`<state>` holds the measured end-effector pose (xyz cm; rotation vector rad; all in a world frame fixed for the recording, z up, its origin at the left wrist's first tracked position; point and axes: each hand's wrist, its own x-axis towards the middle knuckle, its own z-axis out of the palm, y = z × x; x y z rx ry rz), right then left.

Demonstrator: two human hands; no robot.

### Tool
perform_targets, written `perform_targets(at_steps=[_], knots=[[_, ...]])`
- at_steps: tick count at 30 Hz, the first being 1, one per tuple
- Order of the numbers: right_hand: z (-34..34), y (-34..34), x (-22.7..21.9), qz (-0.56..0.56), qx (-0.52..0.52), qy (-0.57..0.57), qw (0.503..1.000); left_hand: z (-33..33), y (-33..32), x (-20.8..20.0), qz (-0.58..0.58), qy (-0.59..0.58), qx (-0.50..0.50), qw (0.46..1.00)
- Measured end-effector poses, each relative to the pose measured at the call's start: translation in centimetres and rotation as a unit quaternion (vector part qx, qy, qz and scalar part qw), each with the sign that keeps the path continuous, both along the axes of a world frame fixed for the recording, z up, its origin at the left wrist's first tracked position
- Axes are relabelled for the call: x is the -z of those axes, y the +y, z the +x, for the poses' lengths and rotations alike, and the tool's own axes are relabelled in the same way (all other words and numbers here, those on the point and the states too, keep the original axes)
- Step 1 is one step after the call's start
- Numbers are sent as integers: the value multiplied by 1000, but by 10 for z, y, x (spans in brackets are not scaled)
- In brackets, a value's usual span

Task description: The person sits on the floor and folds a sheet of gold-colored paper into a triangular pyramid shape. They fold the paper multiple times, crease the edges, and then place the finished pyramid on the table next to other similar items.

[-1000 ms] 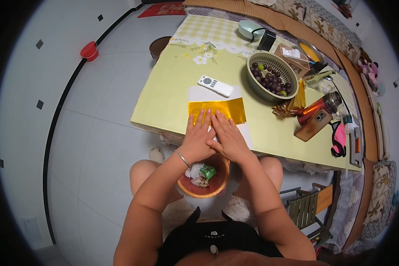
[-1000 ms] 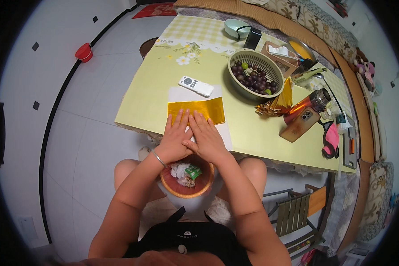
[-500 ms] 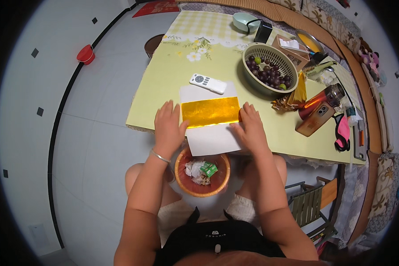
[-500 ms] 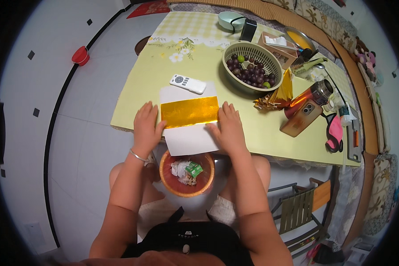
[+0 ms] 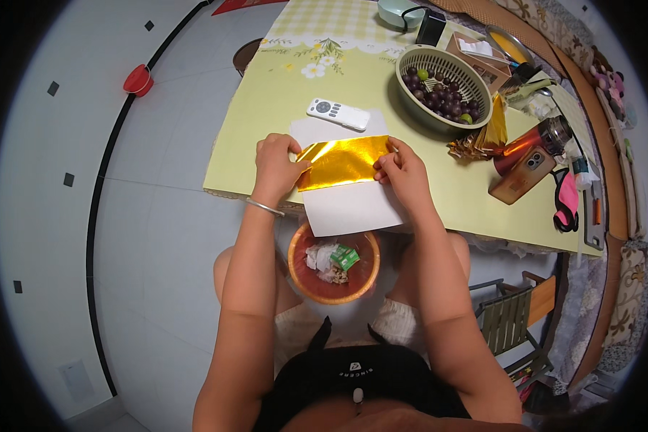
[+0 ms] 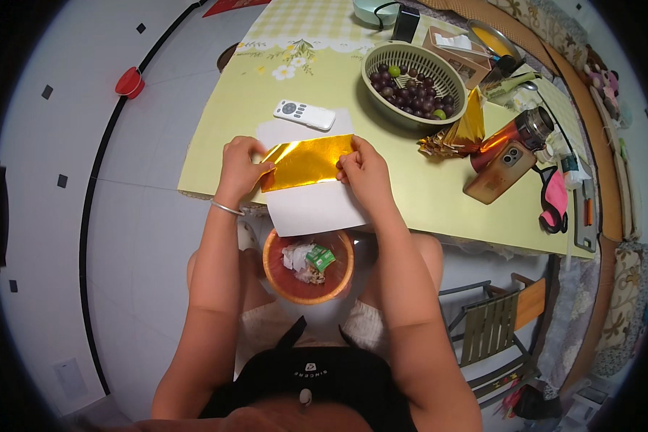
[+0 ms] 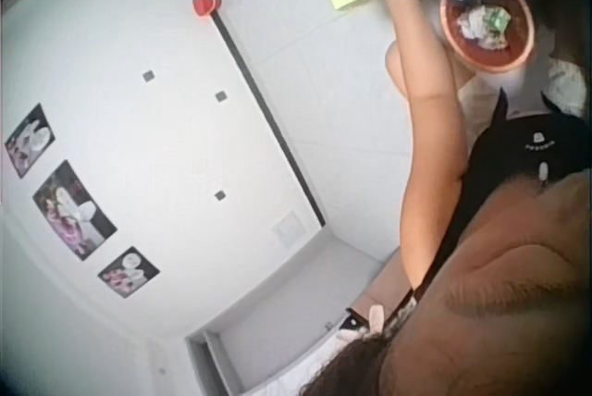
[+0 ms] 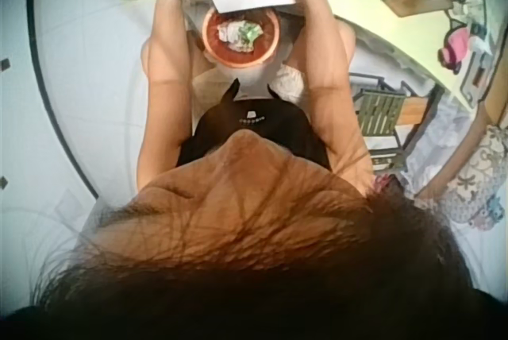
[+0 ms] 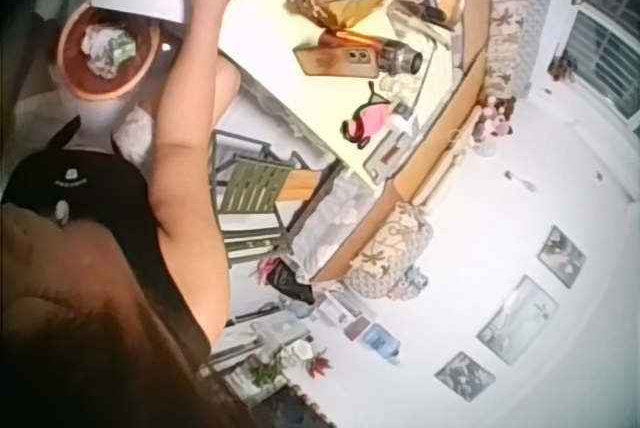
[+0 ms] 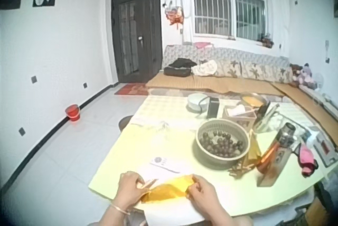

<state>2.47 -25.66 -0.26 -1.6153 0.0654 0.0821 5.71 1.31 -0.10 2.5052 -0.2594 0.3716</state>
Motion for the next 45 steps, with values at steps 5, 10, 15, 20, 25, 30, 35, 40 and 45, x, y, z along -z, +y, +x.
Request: perform_targets(at_steps=[5, 10, 15, 20, 25, 30, 35, 40, 45], knots=[[1, -2, 1, 43, 9, 6, 999, 3, -2, -5, -65, 96, -19, 993], [3, -4, 1, 53, 9, 14, 998, -2, -2, -2, -121, 83, -9, 989], [6, -7, -1, 66, 36, 35, 997, -20, -13, -20, -343, 170, -35, 923], [10, -10, 2, 117, 27, 49, 992, -38, -11, -11, -515, 213, -4, 830], [8, -11, -5, 146, 54, 51, 986, -47, -9, -11, -521, 212, -22, 827], [2, -17, -10, 125, 54, 61, 989, -45, -4, -4, -503, 218, -16, 836], [0, -23, -17, -18, 49, 70, 996, -46, -5, 3, -417, 174, -33, 891], [0, -28, -10, -84, 34, 45, 995, -49, -9, 3, -241, 58, -37, 968], [-2, -34, -9, -160, 18, 41, 986, -53, -9, -3, -197, 56, -22, 979]])
